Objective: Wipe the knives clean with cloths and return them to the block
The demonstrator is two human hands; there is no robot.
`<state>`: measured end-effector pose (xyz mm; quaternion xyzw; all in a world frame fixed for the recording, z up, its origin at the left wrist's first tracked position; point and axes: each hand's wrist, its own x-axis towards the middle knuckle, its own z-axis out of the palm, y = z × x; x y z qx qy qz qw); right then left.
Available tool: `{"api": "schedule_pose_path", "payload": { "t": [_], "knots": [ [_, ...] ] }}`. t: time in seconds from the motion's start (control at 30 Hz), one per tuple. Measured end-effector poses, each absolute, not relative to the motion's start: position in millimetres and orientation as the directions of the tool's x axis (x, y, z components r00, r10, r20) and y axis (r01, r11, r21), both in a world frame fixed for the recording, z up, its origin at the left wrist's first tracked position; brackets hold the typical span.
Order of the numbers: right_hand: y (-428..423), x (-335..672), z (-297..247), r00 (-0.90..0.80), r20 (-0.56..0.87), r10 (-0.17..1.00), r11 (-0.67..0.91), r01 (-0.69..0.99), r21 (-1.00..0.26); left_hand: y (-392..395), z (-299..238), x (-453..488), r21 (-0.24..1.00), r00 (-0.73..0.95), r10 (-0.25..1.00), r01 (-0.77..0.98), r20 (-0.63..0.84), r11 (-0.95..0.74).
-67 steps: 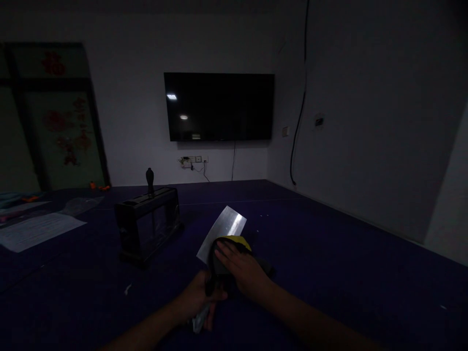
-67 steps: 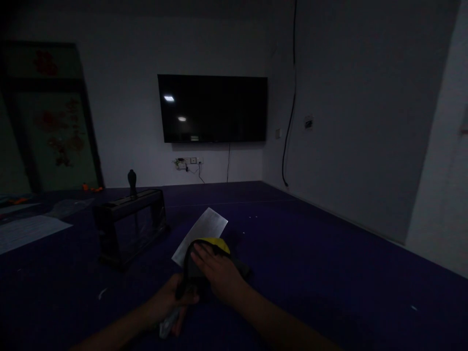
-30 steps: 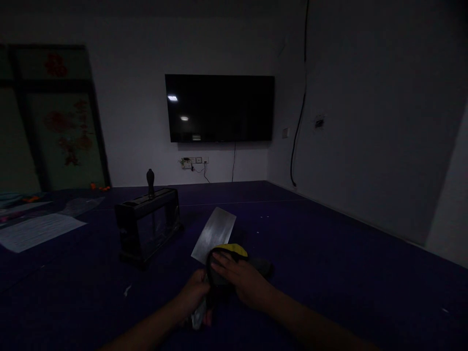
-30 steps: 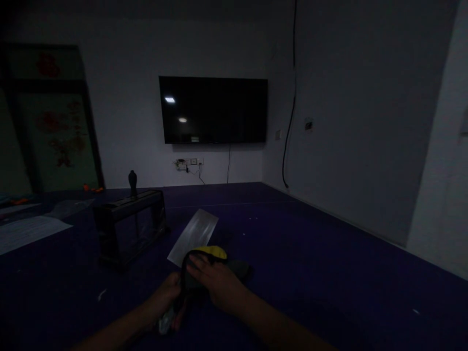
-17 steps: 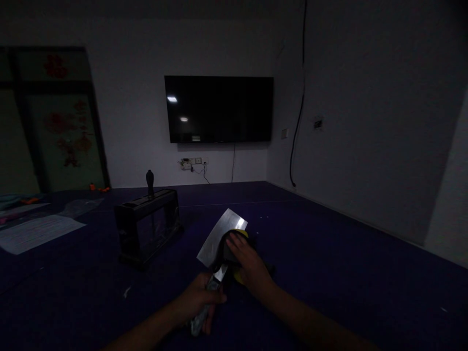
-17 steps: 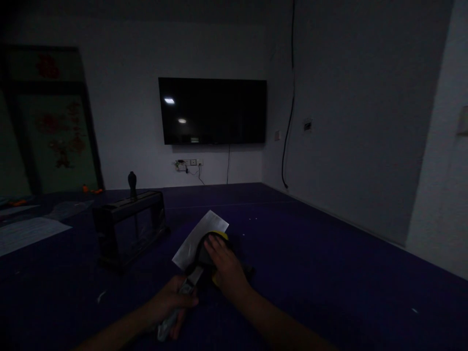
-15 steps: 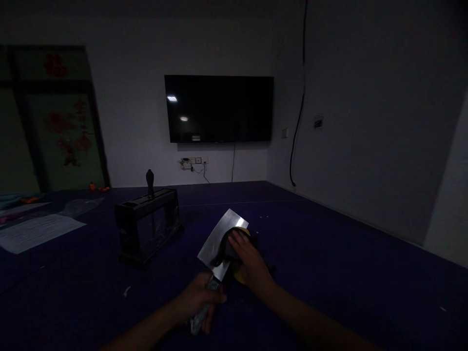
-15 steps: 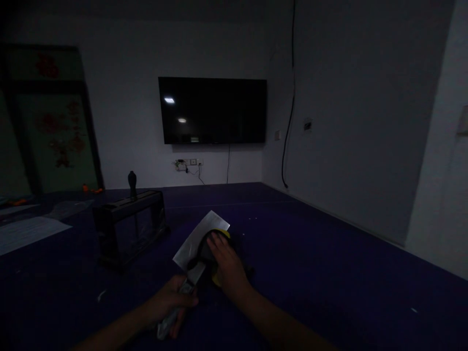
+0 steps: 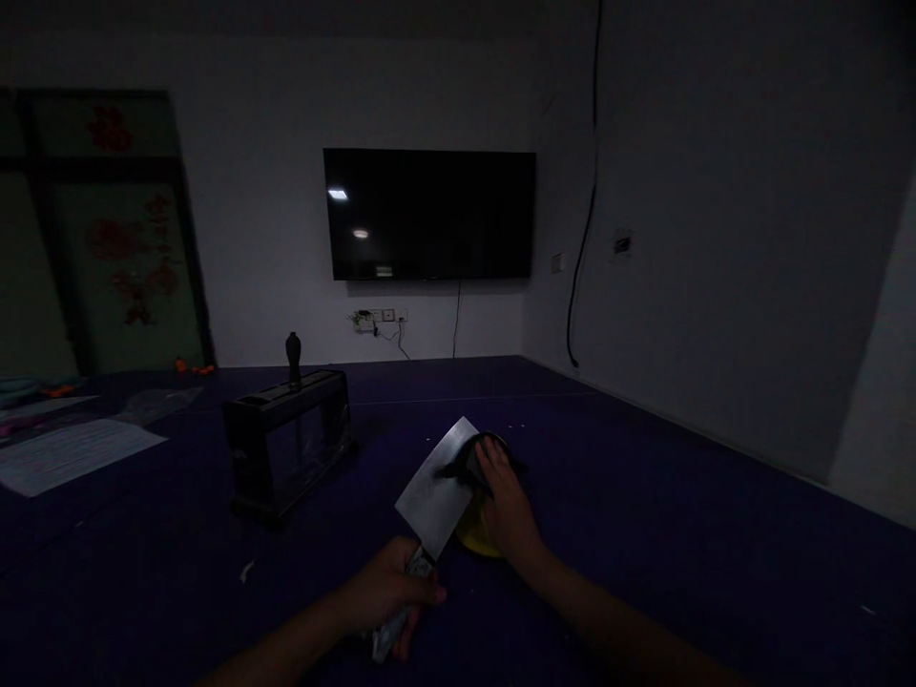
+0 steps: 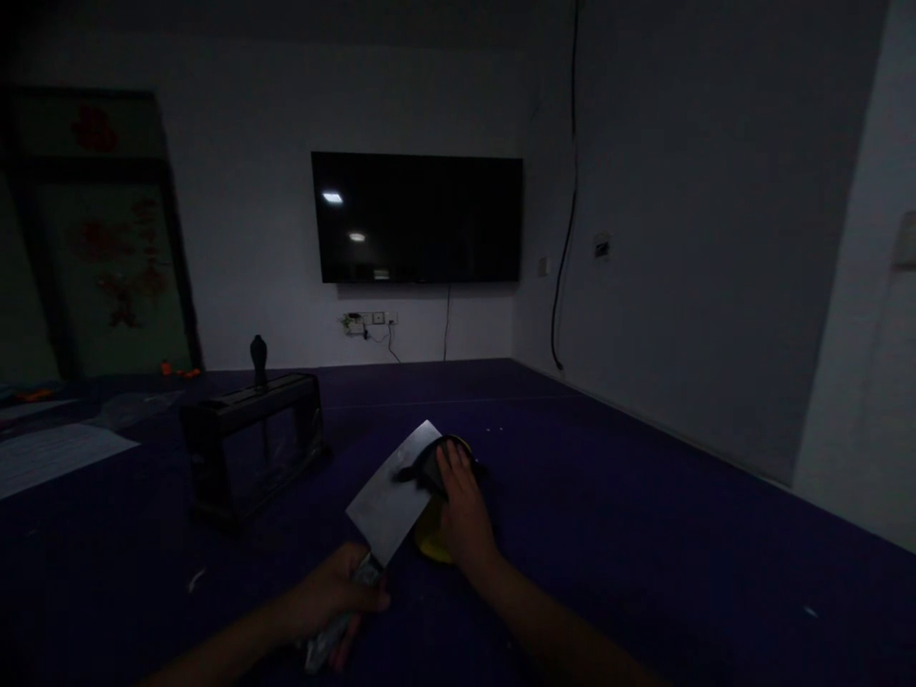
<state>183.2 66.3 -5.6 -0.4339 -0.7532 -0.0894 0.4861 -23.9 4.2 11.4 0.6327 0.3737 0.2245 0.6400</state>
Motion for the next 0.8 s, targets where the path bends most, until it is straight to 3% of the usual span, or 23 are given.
{"api": "schedule_pose_path", "payload": {
  "t": [0.37, 0.8],
  "knots": [
    [56, 173, -5, -0.36, 0.751, 0.554, 0.666, 0.733, -0.139, 2, 3, -18, 0.982, 0.515, 0.838, 0.145, -0.179, 0.121],
    [39, 168, 2, -0.553, 0.605, 0.573, 0.73, 0.68, -0.07, 1, 6, -15, 0.981, 0.491, 0.856, 0.173, -0.162, 0.087]
  ]
}}
